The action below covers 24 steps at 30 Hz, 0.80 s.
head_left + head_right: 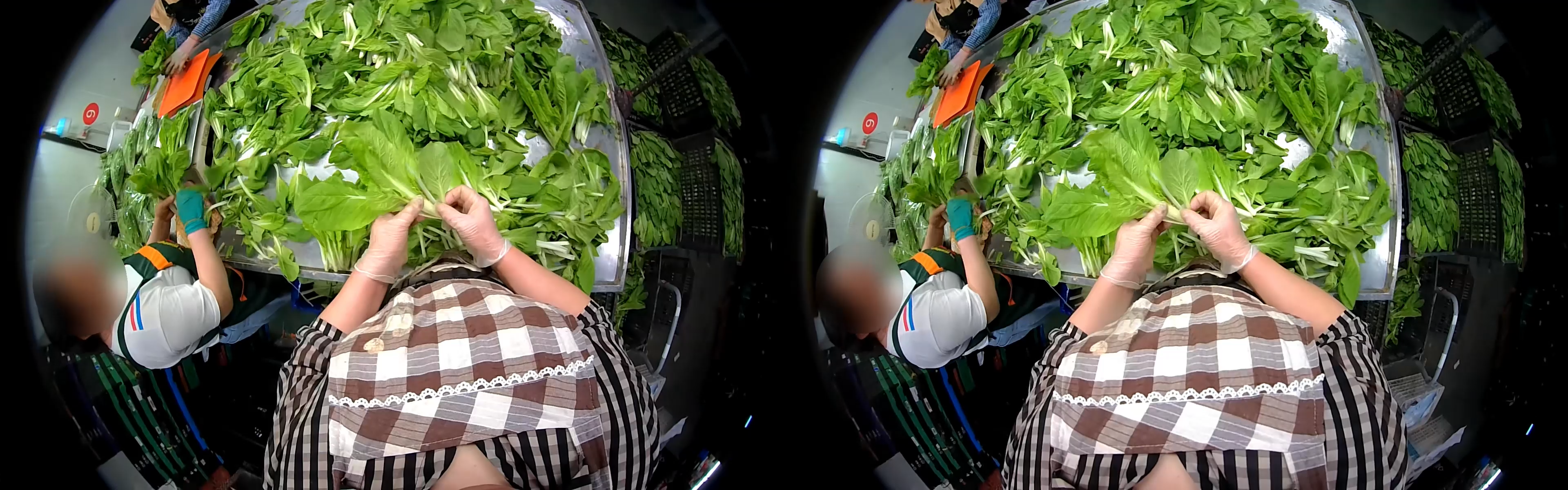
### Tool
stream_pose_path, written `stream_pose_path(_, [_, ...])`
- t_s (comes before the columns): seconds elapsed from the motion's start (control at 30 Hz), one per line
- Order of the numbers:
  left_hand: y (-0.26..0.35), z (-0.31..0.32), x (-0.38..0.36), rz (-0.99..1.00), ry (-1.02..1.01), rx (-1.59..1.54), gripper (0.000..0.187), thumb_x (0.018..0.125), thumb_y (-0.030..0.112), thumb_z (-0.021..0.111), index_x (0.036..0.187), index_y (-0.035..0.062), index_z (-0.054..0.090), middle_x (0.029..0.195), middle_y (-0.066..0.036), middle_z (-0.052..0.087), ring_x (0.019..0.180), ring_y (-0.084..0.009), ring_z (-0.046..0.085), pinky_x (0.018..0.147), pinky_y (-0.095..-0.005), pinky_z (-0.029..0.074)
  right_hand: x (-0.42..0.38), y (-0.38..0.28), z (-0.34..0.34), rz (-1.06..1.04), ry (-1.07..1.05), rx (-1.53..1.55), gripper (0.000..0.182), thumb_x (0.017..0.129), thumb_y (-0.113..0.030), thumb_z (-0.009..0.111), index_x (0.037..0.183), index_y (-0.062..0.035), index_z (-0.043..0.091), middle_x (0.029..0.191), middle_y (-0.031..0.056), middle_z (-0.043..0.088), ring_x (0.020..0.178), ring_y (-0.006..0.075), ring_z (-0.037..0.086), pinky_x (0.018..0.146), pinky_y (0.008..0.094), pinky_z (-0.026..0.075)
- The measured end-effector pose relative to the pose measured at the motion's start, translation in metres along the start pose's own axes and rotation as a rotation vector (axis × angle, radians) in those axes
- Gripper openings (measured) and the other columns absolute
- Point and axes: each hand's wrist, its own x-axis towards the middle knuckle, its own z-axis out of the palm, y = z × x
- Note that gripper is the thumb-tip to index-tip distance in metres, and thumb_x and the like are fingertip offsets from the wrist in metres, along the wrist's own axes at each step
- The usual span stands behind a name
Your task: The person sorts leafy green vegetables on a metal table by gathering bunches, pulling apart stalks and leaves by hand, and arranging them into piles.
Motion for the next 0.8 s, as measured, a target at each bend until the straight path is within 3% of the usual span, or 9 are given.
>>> stream_pose_path(0.1, [-0.001, -0.001, -0.003, 0.013, -0.05, -0.018, 0.036, 0.088, 0.015, 0.072, 0.116, -0.0052, 0.059, 0.109, -0.01, 0.065, 0.096, -0.0195, 0.062, 0.086, -0.0343, 0.05, -0.005, -0.015, 0.004, 0.079, -0.01, 0.119, 0.022, 0.086, -0.006, 0.071, 0.102, -0.0011, 0.058, 0.085, 0.0002, 0.058, 0.069, 0.0058, 0.054, 0.055, 0.0202, 0.041])
stream_pose_path(0.23, [-0.001, 0.003, -0.007, -0.004, -0.177, -0.122, 0.037, 0.089, 0.013, 0.07, 0.119, -0.005, 0.057, 0.112, -0.01, 0.064, 0.102, -0.0201, 0.061, 0.092, -0.0375, 0.049, -0.008, -0.021, -0.012, 0.208, -0.173, -0.019, 0.035, 0.086, -0.009, 0.07, 0.117, 0.0019, 0.056, 0.09, 0.0033, 0.06, 0.07, 0.007, 0.055, 0.055, 0.0217, 0.043])
stream_pose_path(0.33, [0.005, 0.029, -0.017, -0.032, -0.097, -0.152, 0.037, 0.089, 0.013, 0.07, 0.119, -0.0035, 0.058, 0.114, -0.01, 0.064, 0.104, -0.0203, 0.061, 0.094, -0.0377, 0.047, -0.011, -0.016, -0.022, 0.104, -0.109, -0.045, 0.033, 0.086, -0.008, 0.068, 0.115, 0.0024, 0.058, 0.093, 0.0043, 0.061, 0.071, 0.0072, 0.055, 0.06, 0.022, 0.045])
stream_pose_path(0.43, [-0.005, 0.017, -0.01, -0.136, -0.197, -0.175, 0.035, 0.092, 0.02, 0.066, 0.121, 0.0019, 0.06, 0.116, -0.008, 0.065, 0.106, -0.0188, 0.06, 0.093, -0.0364, 0.047, -0.012, -0.033, -0.025, 0.146, -0.056, -0.091, 0.031, 0.085, -0.008, 0.067, 0.113, 0.0026, 0.058, 0.094, 0.0039, 0.062, 0.071, 0.0076, 0.055, 0.061, 0.0219, 0.045])
stream_pose_path(0.57, [-0.008, 0.018, -0.013, -0.164, -0.217, -0.242, 0.032, 0.094, 0.022, 0.062, 0.119, 0.0023, 0.061, 0.116, -0.008, 0.066, 0.108, -0.0191, 0.06, 0.095, -0.0378, 0.047, -0.016, -0.05, -0.036, 0.151, 0.006, 0.045, 0.027, 0.086, -0.009, 0.068, 0.109, 0.0021, 0.059, 0.089, 0.0035, 0.062, 0.064, 0.0063, 0.052, 0.053, 0.0224, 0.041])
stream_pose_path(0.67, [-0.009, 0.011, -0.008, -0.124, -0.131, -0.237, 0.033, 0.095, 0.018, 0.062, 0.119, -0.0034, 0.061, 0.114, -0.011, 0.066, 0.107, -0.0235, 0.062, 0.095, -0.0426, 0.049, -0.017, -0.077, -0.056, 0.163, 0.001, -0.248, 0.025, 0.085, -0.01, 0.068, 0.105, 0.0028, 0.06, 0.087, 0.0028, 0.062, 0.066, 0.0077, 0.053, 0.056, 0.0236, 0.044])
stream_pose_path(0.7, [-0.009, 0.007, -0.009, -0.104, -0.124, -0.209, 0.033, 0.095, 0.018, 0.062, 0.12, -0.0039, 0.061, 0.115, -0.012, 0.066, 0.107, -0.0235, 0.062, 0.094, -0.0423, 0.05, -0.015, -0.068, -0.075, 0.098, -0.147, -0.41, 0.027, 0.083, -0.014, 0.071, 0.101, 0.0032, 0.061, 0.084, 0.0026, 0.061, 0.07, 0.0093, 0.055, 0.062, 0.0259, 0.047])
stream_pose_path(0.73, [-0.009, 0.004, -0.01, -0.083, -0.114, -0.181, 0.034, 0.095, 0.017, 0.062, 0.121, -0.0045, 0.06, 0.115, -0.012, 0.066, 0.107, -0.0236, 0.063, 0.094, -0.042, 0.05, -0.012, -0.085, -0.088, 0.158, -0.315, -0.895, 0.032, 0.08, -0.018, 0.073, 0.104, 0.0017, 0.064, 0.089, 0.0085, 0.067, 0.077, 0.0182, 0.063, 0.072, 0.0297, 0.052])
stream_pose_path(0.8, [-0.008, 0.002, -0.012, -0.049, -0.111, -0.116, 0.036, 0.094, 0.015, 0.062, 0.125, -0.0025, 0.058, 0.119, -0.012, 0.065, 0.107, -0.0231, 0.063, 0.094, -0.0399, 0.051, -0.01, -0.1, -0.109, -0.004, -0.211, -0.992, 0.037, 0.079, -0.023, 0.075, 0.105, 0.0014, 0.066, 0.094, 0.0137, 0.07, 0.079, 0.0225, 0.066, 0.077, 0.0314, 0.054])
